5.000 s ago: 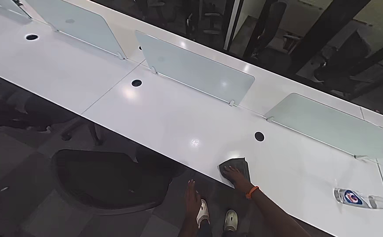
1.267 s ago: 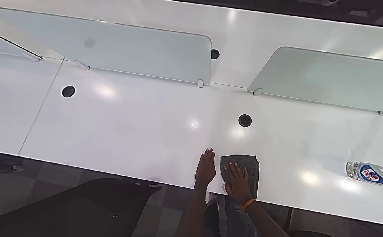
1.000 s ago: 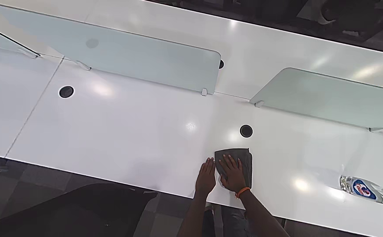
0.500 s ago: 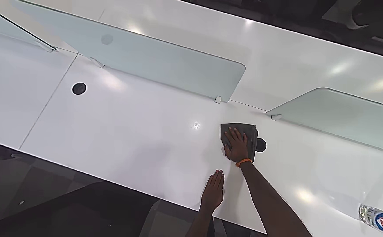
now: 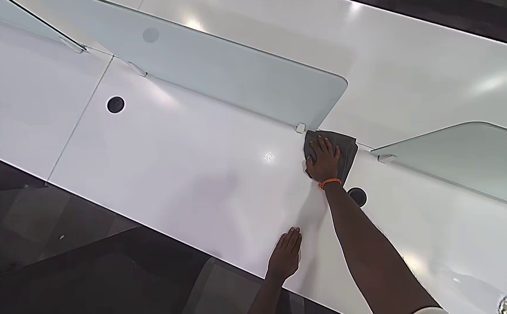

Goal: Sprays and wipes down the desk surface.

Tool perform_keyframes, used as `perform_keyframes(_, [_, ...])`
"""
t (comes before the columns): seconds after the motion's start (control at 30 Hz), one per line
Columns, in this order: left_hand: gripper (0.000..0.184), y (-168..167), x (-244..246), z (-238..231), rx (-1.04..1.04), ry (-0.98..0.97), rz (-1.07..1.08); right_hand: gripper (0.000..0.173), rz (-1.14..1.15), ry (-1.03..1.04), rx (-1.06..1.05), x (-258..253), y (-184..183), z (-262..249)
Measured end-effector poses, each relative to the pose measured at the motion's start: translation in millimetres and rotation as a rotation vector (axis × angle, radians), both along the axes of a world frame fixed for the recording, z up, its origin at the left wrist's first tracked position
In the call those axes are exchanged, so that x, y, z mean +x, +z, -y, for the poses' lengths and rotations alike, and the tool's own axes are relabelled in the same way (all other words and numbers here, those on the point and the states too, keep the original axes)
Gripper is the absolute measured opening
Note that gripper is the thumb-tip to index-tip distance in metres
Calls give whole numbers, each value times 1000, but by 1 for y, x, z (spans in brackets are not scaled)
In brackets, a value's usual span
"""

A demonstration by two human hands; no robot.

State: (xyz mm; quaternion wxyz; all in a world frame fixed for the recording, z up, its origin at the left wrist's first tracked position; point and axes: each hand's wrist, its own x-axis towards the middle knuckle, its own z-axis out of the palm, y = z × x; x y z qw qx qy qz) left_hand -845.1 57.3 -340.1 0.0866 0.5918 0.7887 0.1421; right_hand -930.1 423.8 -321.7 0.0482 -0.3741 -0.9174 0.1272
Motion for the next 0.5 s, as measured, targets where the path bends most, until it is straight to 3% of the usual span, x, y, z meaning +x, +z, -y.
perform_keyframes(0.2, [52,2,-3,-2,21,-6,9,49,-91,-31,-3,-22,4,-24])
perform_keyframes(0.5, [53,2,-4,-1,44,-15,26,50,-115,-19,-11,-28,6,-32])
